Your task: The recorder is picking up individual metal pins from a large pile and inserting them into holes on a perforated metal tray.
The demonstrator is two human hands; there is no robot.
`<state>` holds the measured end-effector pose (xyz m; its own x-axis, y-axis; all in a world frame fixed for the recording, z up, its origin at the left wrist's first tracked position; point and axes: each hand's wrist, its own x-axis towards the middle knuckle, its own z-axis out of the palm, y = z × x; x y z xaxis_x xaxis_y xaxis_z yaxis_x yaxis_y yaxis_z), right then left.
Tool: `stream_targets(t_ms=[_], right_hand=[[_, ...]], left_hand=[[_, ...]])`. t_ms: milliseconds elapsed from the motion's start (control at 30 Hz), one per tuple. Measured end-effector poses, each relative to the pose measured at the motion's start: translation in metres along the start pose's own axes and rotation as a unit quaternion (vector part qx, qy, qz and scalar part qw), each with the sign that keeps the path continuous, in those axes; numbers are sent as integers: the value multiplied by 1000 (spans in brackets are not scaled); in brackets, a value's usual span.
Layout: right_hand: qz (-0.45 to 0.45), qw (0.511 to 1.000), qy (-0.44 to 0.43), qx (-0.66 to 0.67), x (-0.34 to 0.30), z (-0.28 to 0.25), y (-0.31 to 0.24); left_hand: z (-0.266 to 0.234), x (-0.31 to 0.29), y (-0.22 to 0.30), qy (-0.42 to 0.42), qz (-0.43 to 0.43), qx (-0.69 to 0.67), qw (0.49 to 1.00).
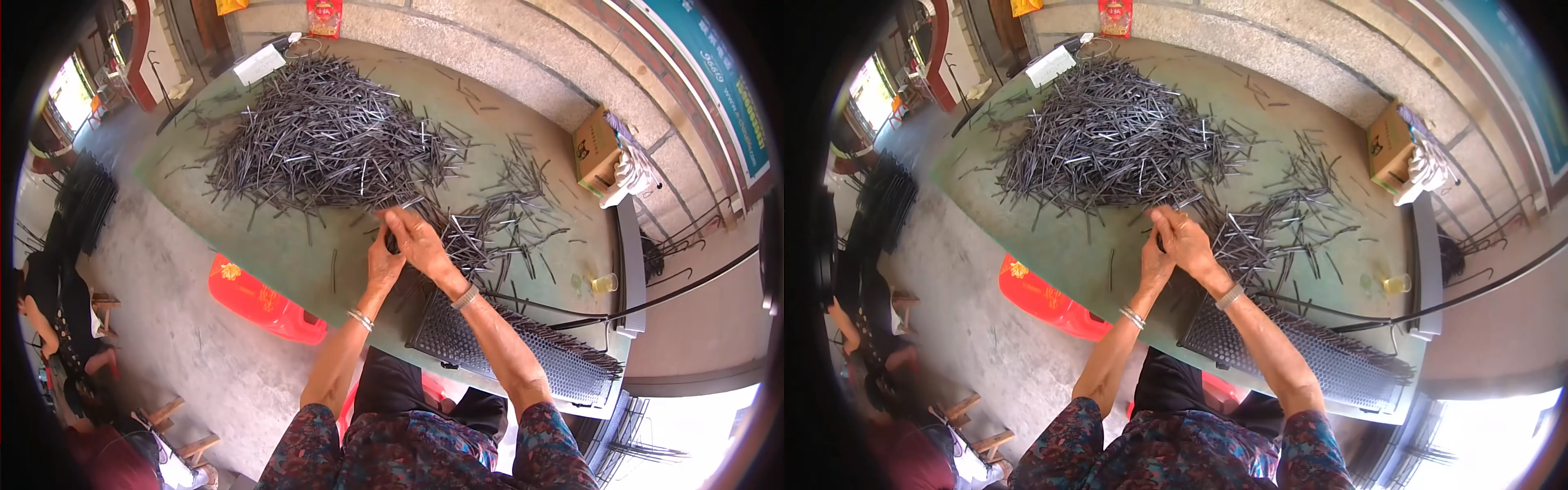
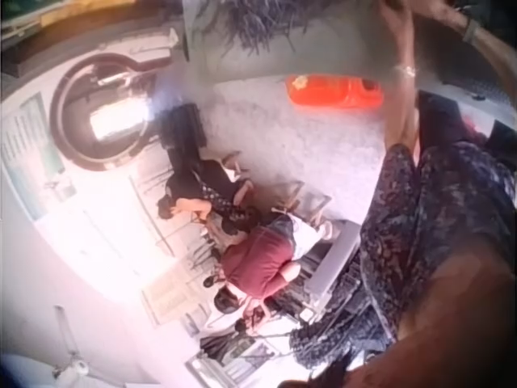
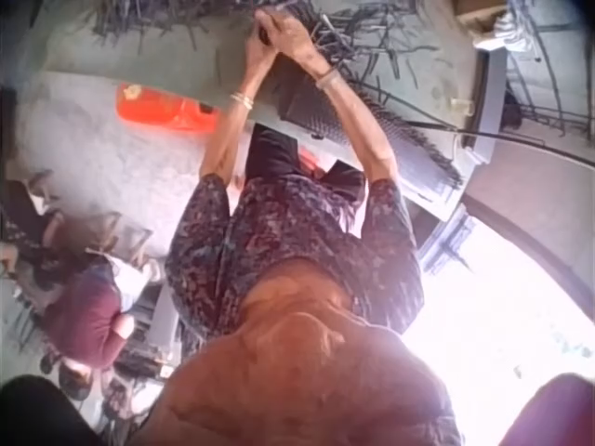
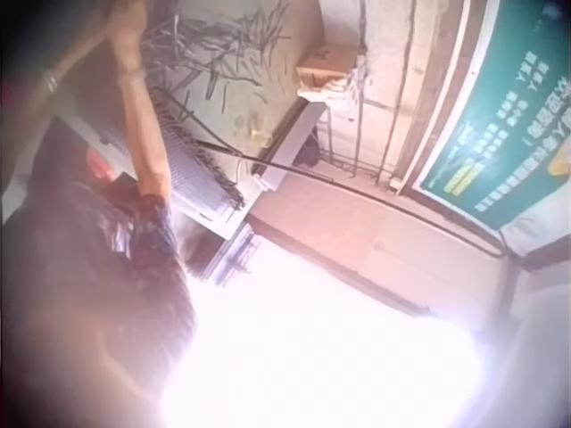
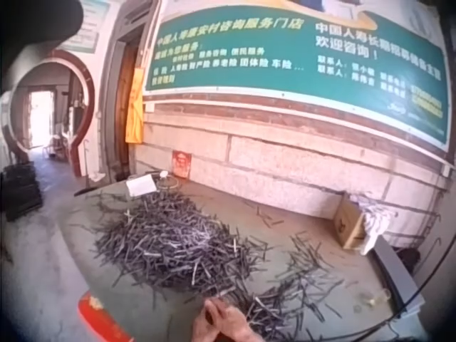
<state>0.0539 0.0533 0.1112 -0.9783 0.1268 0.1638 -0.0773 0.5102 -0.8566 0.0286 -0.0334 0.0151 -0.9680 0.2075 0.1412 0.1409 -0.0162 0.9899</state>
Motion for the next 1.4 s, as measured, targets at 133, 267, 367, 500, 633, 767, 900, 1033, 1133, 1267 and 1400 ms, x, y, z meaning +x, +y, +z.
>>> stream_targets(t_ms=[133,267,367,500,633,767,900,1033,1133,1267,1400], right_hand=[[-14,999,26,-18,-3,-2,-3],[-29,991,88,-101,-9,3,3],[-22,999,33,-2,-8,8,22],[-9,998,56,-16,-13,10,9],[-73,995,22,-58,-18,20,33],[-33,998,44,38,-12,1,13],[101,995,-15,-5,-12,-18,17],[34,999,15,-8,-22,-35,25],[55,995,-12,-76,-25,-40,33],[110,991,4,71,-33,-34,24],[57,992,46,101,-33,-29,15]], left_hand=[[-5,7,19,-66,-90,6,994],[-5,-6,4,-44,-6,-20,999],[-4,-8,-2,-23,14,12,1000],[-11,-14,-1,-26,-4,15,1000],[-6,-18,-6,-32,-10,10,999],[-9,-23,11,7,25,22,999],[-12,-28,-13,19,20,34,999],[-12,-5,-9,74,-123,-191,971],[-19,11,-5,101,-161,-336,922],[-15,14,5,89,-210,-421,878],[-6,6,11,66,-244,-421,871]])
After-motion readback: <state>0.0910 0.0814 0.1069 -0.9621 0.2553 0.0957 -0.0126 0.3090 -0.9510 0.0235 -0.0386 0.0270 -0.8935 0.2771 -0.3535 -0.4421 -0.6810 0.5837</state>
